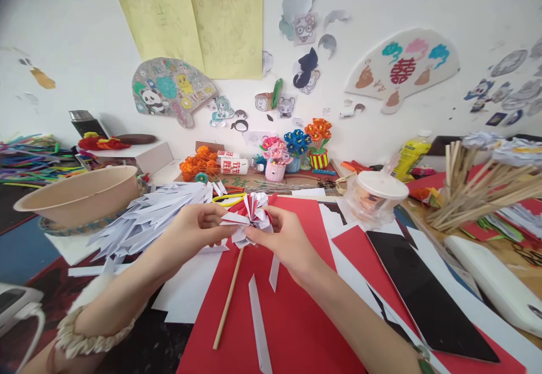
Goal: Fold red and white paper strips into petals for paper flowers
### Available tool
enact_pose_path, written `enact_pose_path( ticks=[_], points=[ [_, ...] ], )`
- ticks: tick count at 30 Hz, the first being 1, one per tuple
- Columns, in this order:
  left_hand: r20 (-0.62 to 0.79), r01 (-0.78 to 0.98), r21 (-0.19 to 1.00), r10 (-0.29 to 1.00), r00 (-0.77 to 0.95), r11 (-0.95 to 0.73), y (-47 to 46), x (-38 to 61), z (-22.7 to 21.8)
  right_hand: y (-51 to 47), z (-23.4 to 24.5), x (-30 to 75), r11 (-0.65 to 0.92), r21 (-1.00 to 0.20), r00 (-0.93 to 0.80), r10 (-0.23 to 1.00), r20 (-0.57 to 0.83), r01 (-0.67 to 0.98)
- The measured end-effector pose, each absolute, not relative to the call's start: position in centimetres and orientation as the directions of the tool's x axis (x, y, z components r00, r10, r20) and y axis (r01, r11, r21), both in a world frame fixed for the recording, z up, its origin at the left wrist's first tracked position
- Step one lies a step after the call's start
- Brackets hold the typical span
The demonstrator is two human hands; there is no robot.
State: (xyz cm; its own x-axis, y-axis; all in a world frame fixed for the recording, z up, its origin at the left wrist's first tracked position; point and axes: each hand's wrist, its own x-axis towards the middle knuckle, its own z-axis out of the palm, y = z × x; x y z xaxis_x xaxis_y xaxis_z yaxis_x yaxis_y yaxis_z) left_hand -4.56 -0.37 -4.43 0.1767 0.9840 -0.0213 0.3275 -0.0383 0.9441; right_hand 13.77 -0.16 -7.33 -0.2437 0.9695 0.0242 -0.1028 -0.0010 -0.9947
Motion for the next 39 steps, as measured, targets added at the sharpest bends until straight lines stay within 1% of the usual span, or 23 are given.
enact_pose_path(
  ticks=[6, 9, 12, 16, 18, 22, 26, 28, 31, 36, 39],
  points=[
    [0.112, 0.405, 0.892, 0.966, 0.234, -0.202, -0.3, -4.7, -4.4, -0.2, -7.3, 13.9, -0.036, -0.992, -0.297, 0.955, 0.000, -0.118],
    [0.148, 0.431, 0.877, 0.973, 0.175, -0.211, -0.3, -4.6, -4.5, -0.1, -7.3, 13.9, -0.051, -0.987, -0.304, 0.953, -0.002, -0.154],
    [0.156, 0.402, 0.895, 0.980, 0.124, -0.193, -0.3, -4.6, -4.6, -0.1, -7.5, 14.0, -0.067, -0.983, -0.312, 0.950, -0.011, -0.169],
    [0.105, 0.321, 0.938, 0.989, 0.103, -0.133, -0.2, -4.4, -4.8, -0.1, -7.6, 14.0, -0.066, -0.984, -0.314, 0.949, -0.011, -0.164],
    [0.104, 0.298, 0.946, 0.990, 0.099, -0.129, -0.2, -4.3, -4.9, -0.1, -7.6, 13.9, -0.055, -0.985, -0.322, 0.947, 0.000, -0.164],
    [0.122, 0.277, 0.949, 0.987, 0.106, -0.147, -0.1, -4.2, -5.3, -0.3, -7.5, 13.8, -0.042, -0.987, -0.316, 0.949, 0.010, -0.157],
    [0.203, 0.233, 0.947, 0.974, 0.098, -0.221, -0.3, -4.1, -5.2, -0.3, -7.5, 13.8, -0.036, -0.987, -0.333, 0.943, 0.019, -0.159],
    [0.216, 0.223, 0.946, 0.970, 0.107, -0.236, -0.4, -4.0, -5.1, -0.3, -7.5, 13.8, -0.030, -0.988, -0.341, 0.940, 0.024, -0.154],
    [0.211, 0.286, 0.928, 0.969, 0.125, -0.239, -0.5, -4.0, -4.9, -0.3, -7.3, 13.8, -0.021, -0.991, -0.327, 0.945, 0.024, -0.131],
    [0.216, 0.493, 0.818, 0.952, 0.216, -0.297, -0.6, -4.1, -4.3, -0.3, -7.0, 13.7, 0.008, -0.995, -0.276, 0.960, 0.035, -0.098],
    [0.193, 0.511, 0.819, 0.964, 0.184, -0.261, -0.8, -4.2, -4.2, -0.4, -6.9, 13.6, 0.033, -0.997, -0.273, 0.961, 0.052, -0.072]
  ],
)
